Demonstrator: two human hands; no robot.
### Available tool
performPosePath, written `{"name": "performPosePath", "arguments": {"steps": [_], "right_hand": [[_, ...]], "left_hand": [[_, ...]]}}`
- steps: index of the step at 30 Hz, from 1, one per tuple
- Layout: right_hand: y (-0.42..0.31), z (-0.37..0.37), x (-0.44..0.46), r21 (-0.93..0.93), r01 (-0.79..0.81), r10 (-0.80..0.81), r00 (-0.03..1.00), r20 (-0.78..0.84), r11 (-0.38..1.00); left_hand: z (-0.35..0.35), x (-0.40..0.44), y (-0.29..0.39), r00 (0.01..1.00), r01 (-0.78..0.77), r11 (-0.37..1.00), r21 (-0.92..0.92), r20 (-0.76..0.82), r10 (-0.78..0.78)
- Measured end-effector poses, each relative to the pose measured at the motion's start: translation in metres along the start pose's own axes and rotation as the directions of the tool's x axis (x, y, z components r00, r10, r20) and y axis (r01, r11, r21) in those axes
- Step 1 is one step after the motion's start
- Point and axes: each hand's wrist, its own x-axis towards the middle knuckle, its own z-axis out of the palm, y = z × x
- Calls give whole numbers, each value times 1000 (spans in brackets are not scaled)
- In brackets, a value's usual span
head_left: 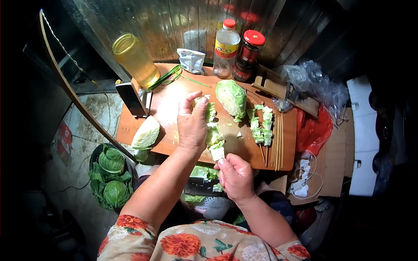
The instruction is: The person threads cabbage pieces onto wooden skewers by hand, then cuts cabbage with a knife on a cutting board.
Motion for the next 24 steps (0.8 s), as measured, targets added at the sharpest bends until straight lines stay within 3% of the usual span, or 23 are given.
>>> {"name": "performPosePath", "arguments": {"steps": [18,22,24], "right_hand": [[-5,6,-5,40,23,-21,999,-38,999],[7,-4,6,36,-20,20,1000,-10,999],[19,-12,14,-209,262,-263,965,21,942]], "left_hand": [[8,-19,1,993,115,991,-62,15,-115],[8,-17,5,996,56,998,-23,72,-55],[9,-19,10,987,-10,990,-137,157,32]]}}
